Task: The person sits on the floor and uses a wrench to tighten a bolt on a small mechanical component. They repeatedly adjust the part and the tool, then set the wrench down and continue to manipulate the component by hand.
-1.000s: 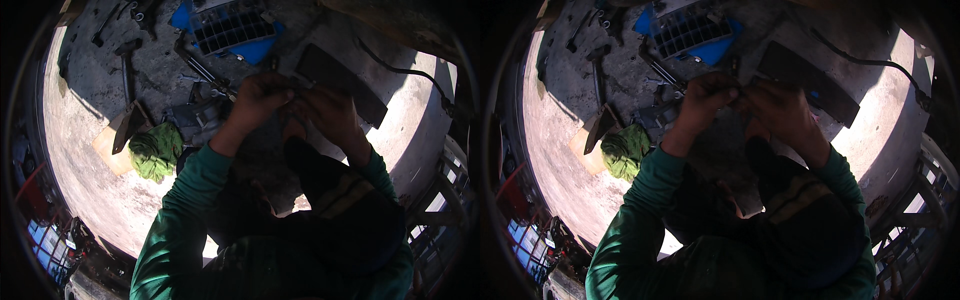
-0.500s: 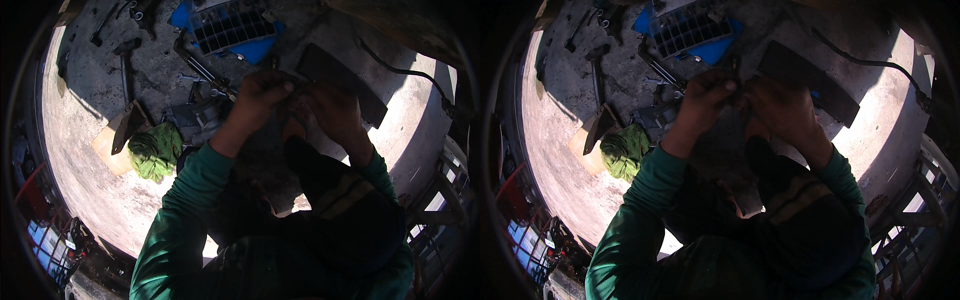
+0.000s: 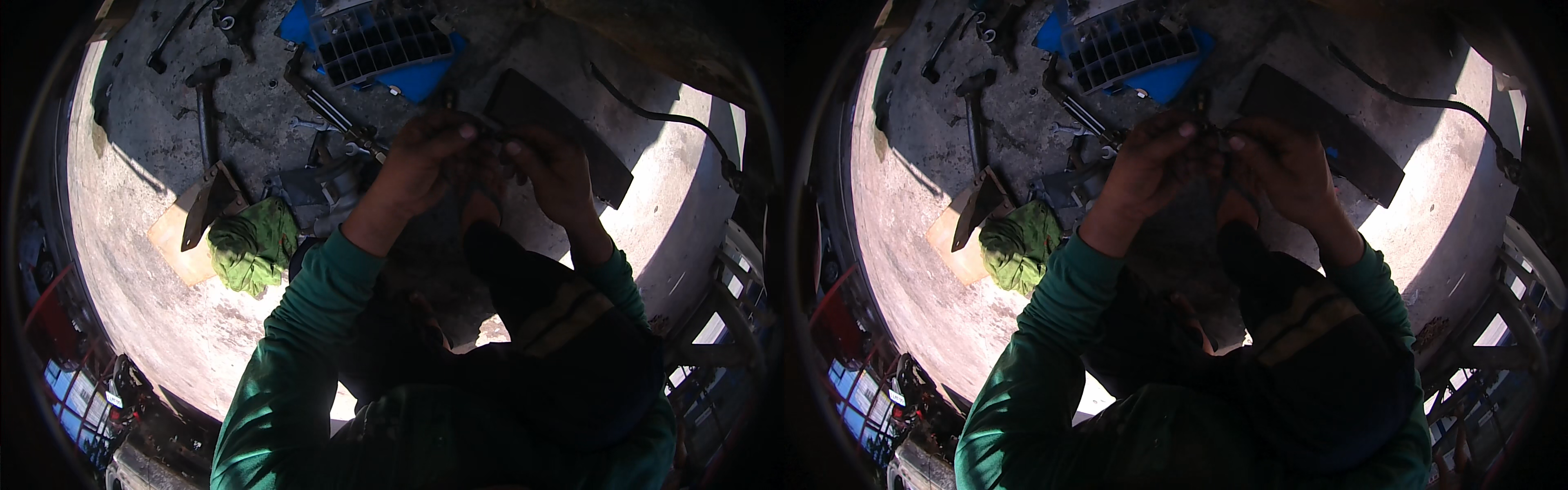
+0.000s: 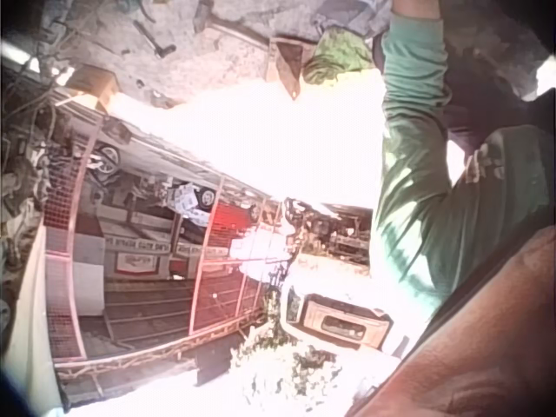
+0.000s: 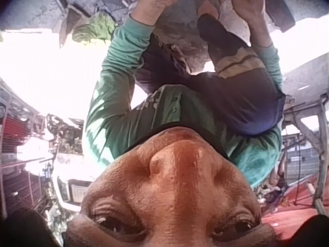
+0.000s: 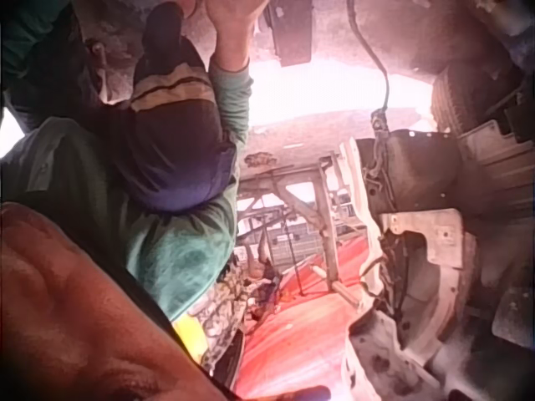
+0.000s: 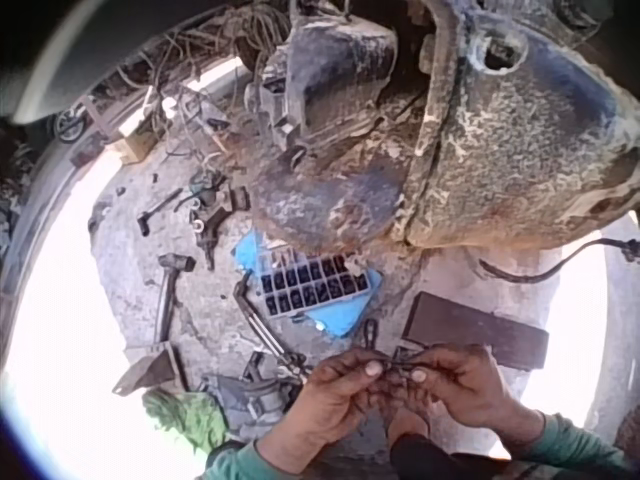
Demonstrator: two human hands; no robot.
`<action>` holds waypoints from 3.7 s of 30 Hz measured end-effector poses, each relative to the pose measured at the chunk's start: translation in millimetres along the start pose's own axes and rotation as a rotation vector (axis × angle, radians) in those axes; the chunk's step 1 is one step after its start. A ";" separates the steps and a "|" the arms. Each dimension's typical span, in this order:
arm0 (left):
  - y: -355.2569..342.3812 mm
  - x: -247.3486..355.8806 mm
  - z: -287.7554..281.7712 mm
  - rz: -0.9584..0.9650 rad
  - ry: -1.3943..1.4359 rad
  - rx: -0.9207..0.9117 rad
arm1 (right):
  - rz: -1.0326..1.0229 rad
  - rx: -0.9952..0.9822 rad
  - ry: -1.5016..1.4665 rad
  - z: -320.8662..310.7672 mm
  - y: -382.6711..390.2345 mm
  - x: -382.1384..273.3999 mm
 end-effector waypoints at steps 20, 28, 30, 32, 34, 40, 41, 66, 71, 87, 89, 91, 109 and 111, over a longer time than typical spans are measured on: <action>-1.4 -4.6 1.5 -0.057 0.139 -0.160 | -0.443 0.020 0.393 1.8 0.0 -37.0; -5.5 33.2 -39.9 0.093 0.035 0.015 | -0.067 0.010 0.158 -14.2 -2.0 5.9; -9.7 51.1 -54.3 0.162 0.139 0.048 | 0.039 0.045 0.053 -24.6 -1.9 20.7; -7.1 58.1 -60.7 0.190 0.159 0.062 | 0.064 0.061 -0.047 -27.8 -1.9 27.0; -7.1 61.1 -62.0 0.214 0.145 0.073 | 0.069 0.069 -0.105 -30.2 -3.1 31.9; -8.3 44.9 -43.5 0.166 -0.137 0.168 | 0.018 0.079 -0.094 -22.0 -1.6 26.5; -8.5 33.9 -37.0 0.134 -0.143 0.162 | -0.038 0.060 -0.020 -15.8 -1.1 21.5; -2.2 7.6 -20.0 0.024 -0.286 0.090 | -0.491 0.067 0.516 9.4 4.3 -41.5; -1.6 6.7 -17.7 0.046 -0.257 0.118 | -0.522 0.048 0.534 12.0 4.5 -45.9; -2.4 -1.5 -17.4 -0.026 -0.125 -0.003 | -0.493 0.086 0.530 11.3 5.3 -49.3; -2.3 -1.3 -16.8 -0.020 -0.117 0.013 | -0.495 0.090 0.517 10.7 5.1 -48.3; -2.1 -0.7 -15.0 -0.021 -0.103 0.038 | -0.494 0.092 0.515 9.9 5.1 -47.5; -2.6 5.5 -8.7 0.059 -0.097 0.001 | -0.602 0.056 0.579 14.1 9.1 -56.2; -3.0 5.7 -6.3 0.069 -0.068 -0.014 | -0.587 0.055 0.597 14.7 9.5 -54.1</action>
Point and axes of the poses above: each hand's wrist, its own y-axis away from the middle knuckle, its own z-axis out of the palm, x = y × z, the point moved 8 cm from there along -y, towards the middle knuckle, and after that the axes turned 3 degrees about y, right-handed, at the moved point
